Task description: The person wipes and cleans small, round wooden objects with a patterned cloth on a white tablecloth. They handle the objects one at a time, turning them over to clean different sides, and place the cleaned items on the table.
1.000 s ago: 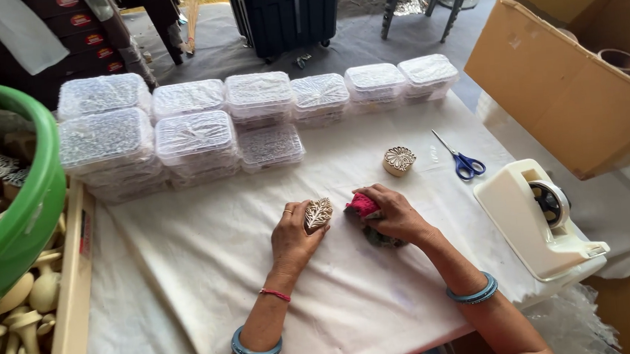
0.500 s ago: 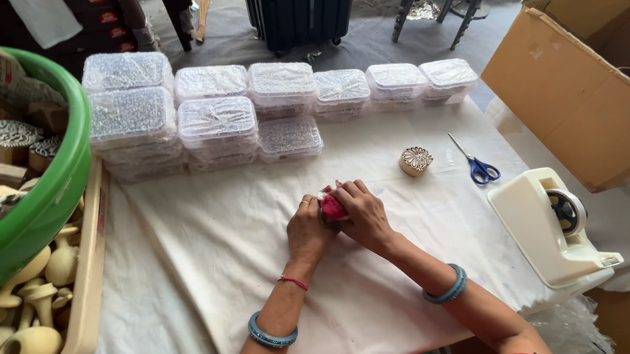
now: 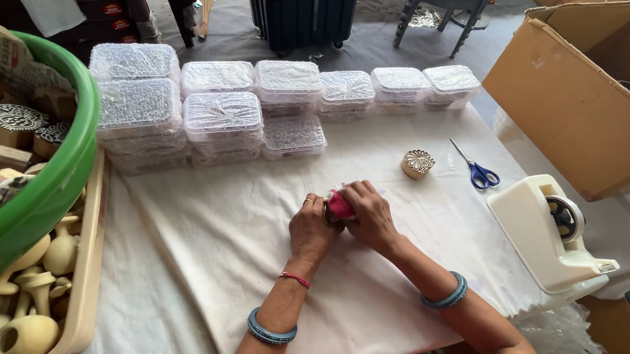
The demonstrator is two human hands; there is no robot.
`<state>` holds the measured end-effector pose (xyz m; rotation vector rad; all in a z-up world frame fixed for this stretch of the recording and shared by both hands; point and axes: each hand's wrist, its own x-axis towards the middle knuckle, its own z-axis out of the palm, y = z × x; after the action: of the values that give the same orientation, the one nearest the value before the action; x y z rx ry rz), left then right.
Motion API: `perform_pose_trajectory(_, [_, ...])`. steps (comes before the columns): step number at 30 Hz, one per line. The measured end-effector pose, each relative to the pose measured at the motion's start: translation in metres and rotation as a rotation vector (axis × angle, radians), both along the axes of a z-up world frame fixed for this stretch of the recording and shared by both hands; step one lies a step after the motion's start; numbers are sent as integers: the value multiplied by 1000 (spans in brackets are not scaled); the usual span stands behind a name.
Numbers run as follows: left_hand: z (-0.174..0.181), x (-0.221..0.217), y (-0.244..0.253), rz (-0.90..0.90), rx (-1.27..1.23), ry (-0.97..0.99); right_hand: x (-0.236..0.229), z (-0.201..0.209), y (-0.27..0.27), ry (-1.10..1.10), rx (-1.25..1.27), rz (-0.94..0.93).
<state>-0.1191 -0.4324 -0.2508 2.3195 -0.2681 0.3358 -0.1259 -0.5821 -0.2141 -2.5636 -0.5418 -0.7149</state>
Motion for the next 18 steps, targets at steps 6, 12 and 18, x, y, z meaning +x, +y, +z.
perform_pose_trajectory(6, [12,-4,1,-3,1,18,1,3,-12,132,20,112])
perform_pose_trajectory(12, [13,-4,-1,-36,-33,-49,3,12,-15,3,155,10])
perform_pose_trajectory(18, [-14,14,-26,5,-28,-58,12,-3,-29,144,279,-104])
